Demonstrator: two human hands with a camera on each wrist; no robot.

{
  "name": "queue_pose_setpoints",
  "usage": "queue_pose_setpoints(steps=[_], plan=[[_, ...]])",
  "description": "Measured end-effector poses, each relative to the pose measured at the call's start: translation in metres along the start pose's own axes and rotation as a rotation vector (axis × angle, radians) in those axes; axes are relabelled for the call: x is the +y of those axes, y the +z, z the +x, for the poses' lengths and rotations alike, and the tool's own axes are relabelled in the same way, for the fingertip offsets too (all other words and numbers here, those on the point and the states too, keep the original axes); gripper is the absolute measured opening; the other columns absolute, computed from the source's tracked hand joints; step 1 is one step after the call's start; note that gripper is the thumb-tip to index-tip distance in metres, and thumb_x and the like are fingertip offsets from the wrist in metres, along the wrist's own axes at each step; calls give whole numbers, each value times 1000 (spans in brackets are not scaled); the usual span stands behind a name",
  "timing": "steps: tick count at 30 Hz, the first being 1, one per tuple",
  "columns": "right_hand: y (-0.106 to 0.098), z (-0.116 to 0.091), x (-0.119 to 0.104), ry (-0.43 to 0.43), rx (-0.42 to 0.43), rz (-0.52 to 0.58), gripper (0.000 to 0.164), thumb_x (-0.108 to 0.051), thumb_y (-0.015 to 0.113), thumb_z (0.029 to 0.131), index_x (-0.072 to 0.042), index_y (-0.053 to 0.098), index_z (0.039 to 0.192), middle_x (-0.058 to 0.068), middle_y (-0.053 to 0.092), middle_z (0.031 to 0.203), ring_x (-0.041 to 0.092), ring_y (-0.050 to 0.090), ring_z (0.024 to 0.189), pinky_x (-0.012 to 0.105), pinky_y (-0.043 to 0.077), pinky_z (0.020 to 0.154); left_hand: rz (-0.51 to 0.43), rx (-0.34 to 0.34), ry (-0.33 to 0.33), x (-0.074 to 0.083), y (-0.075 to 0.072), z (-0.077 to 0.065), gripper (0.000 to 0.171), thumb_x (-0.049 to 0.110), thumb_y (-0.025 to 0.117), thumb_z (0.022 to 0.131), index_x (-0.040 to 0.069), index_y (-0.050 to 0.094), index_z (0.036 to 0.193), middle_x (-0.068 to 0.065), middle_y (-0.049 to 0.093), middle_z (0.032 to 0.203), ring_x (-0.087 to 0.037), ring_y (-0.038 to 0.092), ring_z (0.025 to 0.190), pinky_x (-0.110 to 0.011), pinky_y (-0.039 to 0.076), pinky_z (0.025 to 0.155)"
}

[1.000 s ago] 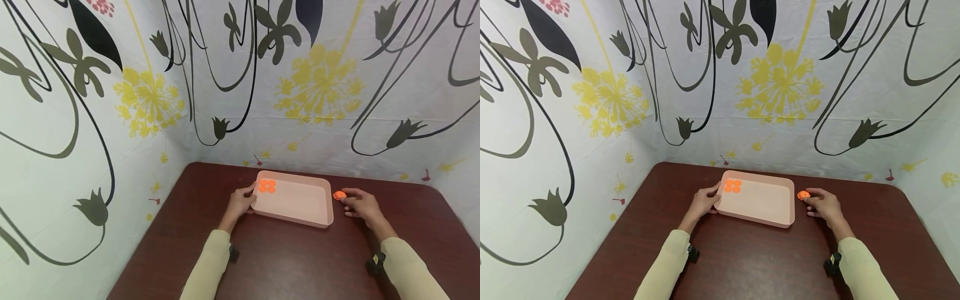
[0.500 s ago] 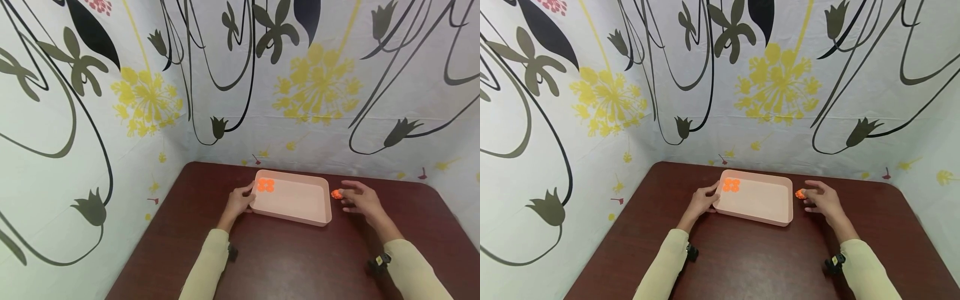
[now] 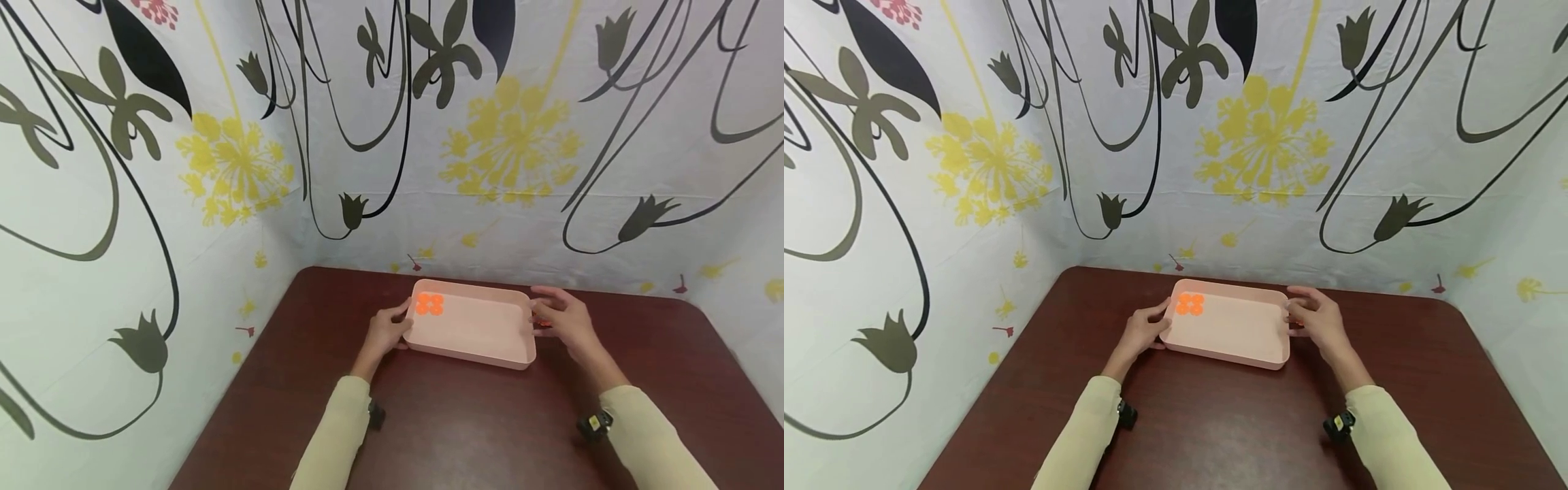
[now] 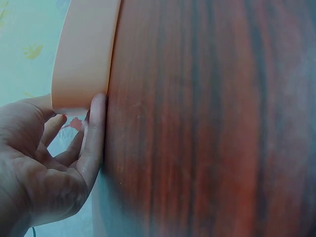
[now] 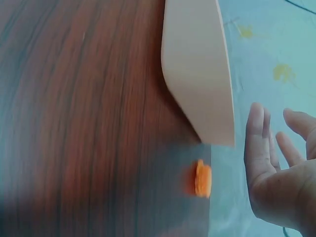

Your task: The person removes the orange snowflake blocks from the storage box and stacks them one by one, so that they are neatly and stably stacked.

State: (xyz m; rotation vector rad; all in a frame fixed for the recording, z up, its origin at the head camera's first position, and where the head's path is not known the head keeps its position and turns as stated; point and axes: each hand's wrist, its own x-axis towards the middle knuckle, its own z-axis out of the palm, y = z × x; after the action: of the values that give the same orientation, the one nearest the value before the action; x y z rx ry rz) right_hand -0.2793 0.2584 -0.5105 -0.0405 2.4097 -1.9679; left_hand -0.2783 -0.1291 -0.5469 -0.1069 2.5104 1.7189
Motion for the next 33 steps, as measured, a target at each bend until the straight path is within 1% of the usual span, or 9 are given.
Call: queue_pose_setpoints(steps=[2, 5, 8, 14, 16, 20, 27, 30, 33], plan=[[11, 2, -1, -3, -4, -9, 55, -28, 70, 103, -7, 53, 151, -10, 74, 109, 11, 78, 90, 39, 70, 75, 4, 3, -4, -1, -1, 0, 54, 21, 69, 102, 35, 56, 153, -17, 65, 145, -18, 73, 70, -34, 67, 58], [30, 4, -4, -8, -14, -12, 55, -27, 70, 103, -6, 53, 152, 8, 70, 122, 15, 79, 92, 44, 70, 77, 6, 6, -9, -2, -1, 1, 54, 21, 69, 102, 36, 56, 152, -16, 67, 140, -17, 73, 73, -34, 67, 59], [49, 9, -7, -15, -30, -6, 55, -25, 71, 103, -5, 54, 150, 21, 66, 129, 19, 80, 92, 48, 69, 78, 11, 6, -6, -2, 0, 1, 54, 22, 69, 103, 38, 56, 152, -15, 69, 133, -17, 73, 74, -33, 67, 59], [88, 21, -7, -68, -76, -7, 49, -8, 70, 101, 0, 57, 148, 35, 64, 133, 26, 81, 87, 50, 69, 73, 23, 7, -1, -2, 0, 1, 53, 22, 69, 103, 39, 56, 152, -15, 70, 127, -16, 72, 75, -35, 68, 61], [98, 24, -5, -50, -99, -17, 51, -6, 68, 102, 0, 55, 151, 36, 62, 137, 31, 81, 89, 49, 69, 73, 22, 6, 1, -3, -1, 1, 53, 22, 69, 103, 40, 56, 151, -15, 70, 130, -16, 72, 73, -36, 68, 62], [118, 28, 1, 17, -131, -13, 54, -6, 65, 104, -4, 50, 155, 34, 61, 142, 36, 80, 93, 44, 70, 73, 18, 11, -7, -3, -1, 2, 53, 22, 70, 102, 42, 56, 150, -13, 65, 146, -15, 69, 67, -34, 67, 60], [146, 34, 6, 127, -184, 88, 52, -7, 69, 101, -1, 51, 149, 31, 71, 123, 21, 78, 75, 39, 67, 59, 24, 15, -6, -2, 0, 3, 54, 21, 70, 102, 35, 56, 153, -12, 59, 154, -15, 64, 63, -32, 67, 58], [154, 37, 8, 173, -176, 97, 52, -10, 71, 100, -4, 53, 148, 26, 75, 116, 17, 77, 72, 36, 67, 58, 27, 15, -14, -1, 0, 3, 54, 21, 70, 102, 36, 56, 152, -11, 59, 154, -15, 63, 62, -33, 67, 59], [160, 41, 9, 184, -153, 95, 50, -10, 70, 100, -5, 55, 147, 23, 77, 113, 16, 76, 72, 34, 66, 57, 25, 14, -12, -1, 0, 2, 54, 21, 70, 102, 36, 56, 152, -13, 61, 153, -15, 63, 62, -34, 67, 60]])
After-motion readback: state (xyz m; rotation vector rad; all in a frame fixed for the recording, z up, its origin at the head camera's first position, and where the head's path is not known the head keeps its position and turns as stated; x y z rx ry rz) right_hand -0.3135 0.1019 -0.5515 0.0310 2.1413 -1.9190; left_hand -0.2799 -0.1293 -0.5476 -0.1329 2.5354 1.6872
